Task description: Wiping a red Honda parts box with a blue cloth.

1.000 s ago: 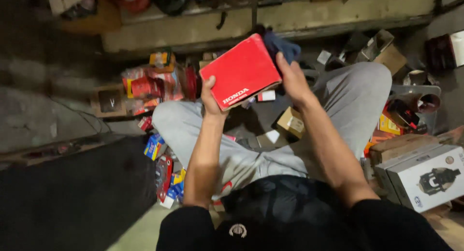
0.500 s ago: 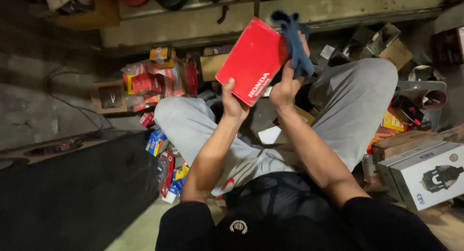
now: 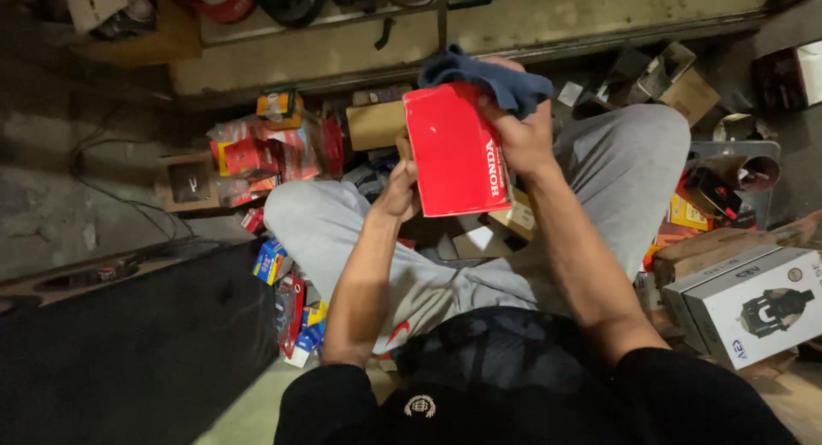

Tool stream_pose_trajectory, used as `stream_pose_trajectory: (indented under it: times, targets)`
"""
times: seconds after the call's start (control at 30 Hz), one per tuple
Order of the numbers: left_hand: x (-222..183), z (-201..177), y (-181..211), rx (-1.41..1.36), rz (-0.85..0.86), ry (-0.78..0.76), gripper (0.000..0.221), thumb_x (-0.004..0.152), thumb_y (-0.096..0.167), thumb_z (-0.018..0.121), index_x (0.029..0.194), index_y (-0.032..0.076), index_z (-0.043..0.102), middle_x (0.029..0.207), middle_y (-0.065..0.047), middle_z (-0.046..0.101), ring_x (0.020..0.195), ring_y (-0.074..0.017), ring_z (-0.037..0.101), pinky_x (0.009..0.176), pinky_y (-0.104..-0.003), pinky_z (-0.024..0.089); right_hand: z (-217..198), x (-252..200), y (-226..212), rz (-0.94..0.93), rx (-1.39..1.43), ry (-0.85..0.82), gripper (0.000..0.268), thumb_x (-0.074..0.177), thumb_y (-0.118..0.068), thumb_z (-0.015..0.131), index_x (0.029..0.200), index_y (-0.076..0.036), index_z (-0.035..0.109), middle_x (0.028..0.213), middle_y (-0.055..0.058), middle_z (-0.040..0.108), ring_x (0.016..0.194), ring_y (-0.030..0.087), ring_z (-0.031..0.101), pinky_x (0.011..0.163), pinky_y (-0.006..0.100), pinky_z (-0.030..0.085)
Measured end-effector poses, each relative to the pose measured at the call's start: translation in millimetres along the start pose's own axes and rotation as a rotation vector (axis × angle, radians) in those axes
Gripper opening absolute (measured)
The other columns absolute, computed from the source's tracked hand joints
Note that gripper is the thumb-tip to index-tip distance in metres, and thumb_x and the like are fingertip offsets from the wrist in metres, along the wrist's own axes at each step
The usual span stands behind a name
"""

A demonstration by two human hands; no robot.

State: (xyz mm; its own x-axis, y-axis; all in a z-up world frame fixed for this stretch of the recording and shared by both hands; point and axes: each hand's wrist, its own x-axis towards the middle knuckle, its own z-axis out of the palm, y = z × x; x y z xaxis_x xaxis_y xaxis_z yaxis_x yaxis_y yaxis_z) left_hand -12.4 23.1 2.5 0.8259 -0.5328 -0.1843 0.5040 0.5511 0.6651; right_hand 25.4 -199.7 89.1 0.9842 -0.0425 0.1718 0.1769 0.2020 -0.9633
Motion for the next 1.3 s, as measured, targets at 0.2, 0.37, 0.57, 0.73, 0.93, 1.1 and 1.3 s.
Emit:
stream_pose_trajectory:
  times: [0.2, 0.37, 0.57, 0.73, 0.93, 1.1, 1.3]
  targets:
    - [2.9, -25.9, -22.8, -0.121, 0.047, 0.051, 0.080, 0.095, 0.050, 0.065, 0.154, 0.001, 0.039, 0.147, -0.014, 0.056, 0.134, -0.0296, 0.058, 0.114, -0.046, 0.050, 11.9, -12.2, -19.5, -0.184, 0.025, -0.086, 0.040, 0.106, -0.012, 0.055, 0.143, 0.002, 0.059, 0.156, 0.008, 0.055, 0.148, 0.022, 0.050, 0.129, 0.036, 0.034]
    - [0.0, -6.5, 1.0, -0.357, 0.087, -0.047, 0.076, 0.097, 0.048, 0.062, 0.155, 0.003, 0.043, 0.147, -0.017, 0.058, 0.132, -0.0328, 0.060, 0.113, -0.049, 0.051, 0.5, -5.8, 30.0, -0.012, -0.190, 0.150, 0.036, 0.108, -0.014, 0.056, 0.140, 0.001, 0.062, 0.138, 0.010, 0.066, 0.132, 0.023, 0.059, 0.119, 0.036, 0.041]
    - [8.1, -4.0, -1.7, -0.447, 0.186, 0.157, 0.075, 0.093, 0.047, 0.061, 0.154, 0.008, 0.042, 0.147, -0.013, 0.058, 0.131, -0.0325, 0.060, 0.112, -0.049, 0.051, 10.6, -26.6, 4.0, 0.028, -0.264, -0.082, 0.054, 0.094, -0.011, 0.054, 0.146, 0.002, 0.052, 0.154, 0.018, 0.052, 0.148, 0.032, 0.043, 0.125, 0.040, 0.030]
    - [7.4, -1.0, 10.3, -0.409, 0.287, 0.111, 0.073, 0.099, 0.049, 0.061, 0.156, 0.006, 0.044, 0.145, -0.017, 0.059, 0.127, -0.0358, 0.060, 0.107, -0.052, 0.051, 22.4, -35.5, -34.0, -0.226, -0.378, -0.390, 0.064, 0.079, -0.011, 0.059, 0.142, 0.001, 0.057, 0.163, 0.026, 0.037, 0.158, 0.041, 0.027, 0.130, 0.049, 0.021]
    - [10.1, 10.6, 12.0, -0.343, 0.388, 0.207, 0.074, 0.092, 0.047, 0.060, 0.153, 0.011, 0.042, 0.147, -0.012, 0.057, 0.135, -0.0323, 0.057, 0.116, -0.051, 0.046, 18.6, -42.9, 15.8, -0.196, -0.355, -0.281, 0.042, 0.096, -0.009, 0.059, 0.137, -0.003, 0.062, 0.159, 0.018, 0.051, 0.155, 0.039, 0.043, 0.130, 0.047, 0.032]
    - [15.3, 7.1, -9.4, -0.350, 0.520, 0.342, 0.081, 0.090, 0.050, 0.059, 0.156, 0.009, 0.037, 0.152, -0.013, 0.051, 0.137, -0.0328, 0.054, 0.114, -0.050, 0.046, 57.2, -61.7, 77.8, 0.205, 0.346, 0.498, 0.044, 0.105, -0.027, 0.059, 0.137, 0.002, 0.060, 0.146, 0.011, 0.061, 0.137, 0.026, 0.056, 0.118, 0.040, 0.041]
    - [18.3, 3.8, -13.0, -0.316, 0.622, 0.303, 0.083, 0.090, 0.050, 0.059, 0.156, 0.003, 0.037, 0.148, -0.016, 0.053, 0.134, -0.0343, 0.055, 0.115, -0.050, 0.046, 97.8, -53.2, 26.0, 0.524, 0.897, 0.614, 0.053, 0.102, -0.046, 0.054, 0.129, -0.002, 0.060, 0.128, 0.013, 0.067, 0.117, 0.027, 0.067, 0.106, 0.046, 0.051]
